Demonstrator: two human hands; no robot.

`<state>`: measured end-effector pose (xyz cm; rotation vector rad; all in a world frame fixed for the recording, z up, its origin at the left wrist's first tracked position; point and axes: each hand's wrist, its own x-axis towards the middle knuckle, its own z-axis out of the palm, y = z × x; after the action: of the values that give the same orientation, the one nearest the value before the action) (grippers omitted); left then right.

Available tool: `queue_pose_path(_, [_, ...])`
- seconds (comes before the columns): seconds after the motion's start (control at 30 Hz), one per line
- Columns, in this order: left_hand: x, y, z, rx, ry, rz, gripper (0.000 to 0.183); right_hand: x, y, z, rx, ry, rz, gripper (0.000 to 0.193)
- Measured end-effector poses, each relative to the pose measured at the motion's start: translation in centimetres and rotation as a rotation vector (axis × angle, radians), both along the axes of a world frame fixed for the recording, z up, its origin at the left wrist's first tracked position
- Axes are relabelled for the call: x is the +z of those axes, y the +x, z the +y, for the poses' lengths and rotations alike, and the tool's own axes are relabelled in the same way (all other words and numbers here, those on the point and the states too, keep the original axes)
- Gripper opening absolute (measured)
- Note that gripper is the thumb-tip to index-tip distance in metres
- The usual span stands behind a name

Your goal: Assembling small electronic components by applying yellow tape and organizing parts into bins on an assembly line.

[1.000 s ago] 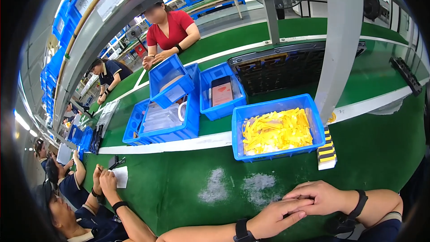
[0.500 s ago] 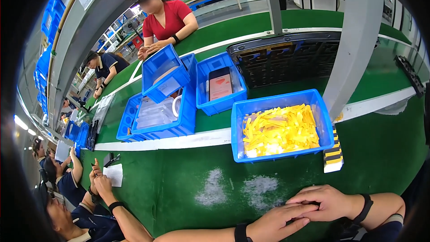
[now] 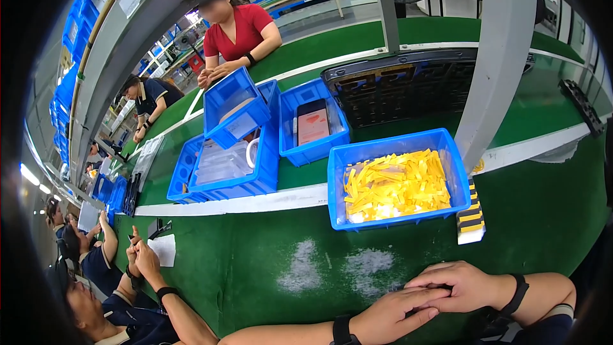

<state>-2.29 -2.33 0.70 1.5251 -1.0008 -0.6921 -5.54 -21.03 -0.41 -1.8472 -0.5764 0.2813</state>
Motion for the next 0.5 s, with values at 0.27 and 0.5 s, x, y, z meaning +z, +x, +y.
queue_pose_path(0.27, [-1.4, 0.0, 0.9, -0.091, 0.136, 0.077, 0.035, 0.0, -0.1, 0.0, -0.003, -0.003, 0.008, 0.043])
queue_pose_path(0.5, [-1.6, 0.0, 0.8, -0.091, 0.128, 0.078, 0.035, 0.1, 0.0, 0.0, 0.001, -0.017, 0.024, 0.044])
